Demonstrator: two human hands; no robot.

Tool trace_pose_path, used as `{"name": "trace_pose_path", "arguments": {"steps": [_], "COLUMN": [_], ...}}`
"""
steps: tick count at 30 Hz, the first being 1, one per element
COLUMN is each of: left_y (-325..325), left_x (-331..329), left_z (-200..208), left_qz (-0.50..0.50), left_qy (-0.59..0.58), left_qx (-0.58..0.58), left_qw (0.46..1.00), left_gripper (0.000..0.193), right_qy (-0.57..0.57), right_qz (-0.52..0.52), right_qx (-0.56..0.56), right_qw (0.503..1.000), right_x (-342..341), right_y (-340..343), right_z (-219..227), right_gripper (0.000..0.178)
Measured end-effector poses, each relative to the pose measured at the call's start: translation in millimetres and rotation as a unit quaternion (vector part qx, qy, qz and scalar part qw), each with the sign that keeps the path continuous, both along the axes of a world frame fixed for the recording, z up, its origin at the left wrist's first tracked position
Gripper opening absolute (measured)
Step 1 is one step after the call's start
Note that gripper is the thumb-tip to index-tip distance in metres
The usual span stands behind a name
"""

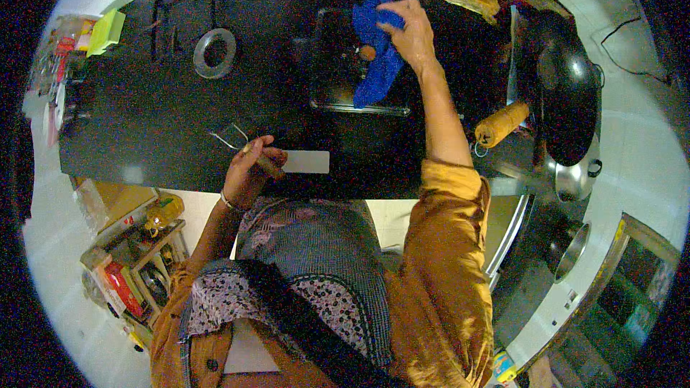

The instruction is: The person cleans a kitchen countertop and gas stove using a blue cloth. They move a plate and a yellow container to wipe the surface, then clean the stove grates and burners. The person rinses the cloth in the sink and uses a small metal tool to scrub the stove burner before wiping it again.

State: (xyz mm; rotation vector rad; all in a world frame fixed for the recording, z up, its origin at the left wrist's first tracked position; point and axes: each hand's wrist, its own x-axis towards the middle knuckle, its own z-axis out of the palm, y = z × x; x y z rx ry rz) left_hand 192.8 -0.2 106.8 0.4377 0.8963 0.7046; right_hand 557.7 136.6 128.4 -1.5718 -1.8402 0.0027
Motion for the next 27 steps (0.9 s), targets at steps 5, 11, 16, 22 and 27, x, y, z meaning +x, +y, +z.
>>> {"name": "trace_pose_path", "arguments": {"steps": [5, 11, 16, 22, 27], "left_y": [-2.1, -1.3, 1.0, 2.6, -1.3], "left_x": [-2.9, -0.7, -3.9, -2.1, -0.4], "left_z": [0.5, 3.3, -4.1, -10.5, -11.1], "left_qz": [-0.013, -0.013, -0.031, -0.022, -0.021], "left_qy": [0.004, 0.020, 0.013, -0.015, -0.020], "left_qx": [-0.006, 0.000, -0.019, -0.031, -0.037], "left_qw": [1.000, 1.000, 0.999, 0.999, 0.999], "left_gripper": [0.037, 0.038, 0.038, 0.036, 0.034], "right_qy": [-0.103, -0.025, -0.135, -0.062, -0.136], "right_qz": [-0.014, -0.066, -0.086, -0.122, -0.126], "right_qx": [-0.020, 0.028, -0.148, -0.149, -0.144], "right_qw": [0.994, 0.997, 0.976, 0.979, 0.972], "right_x": [-31.2, -35.3, -38.5, -51.3, -96.0], "right_y": [10.2, 6.9, -66.6, -98.9, -105.5], "right_z": [-13.9, 6.3, -9.2, -9.6, -33.3], "right_gripper": [0.033, 0.037, 0.049, 0.035, 0.037]}}
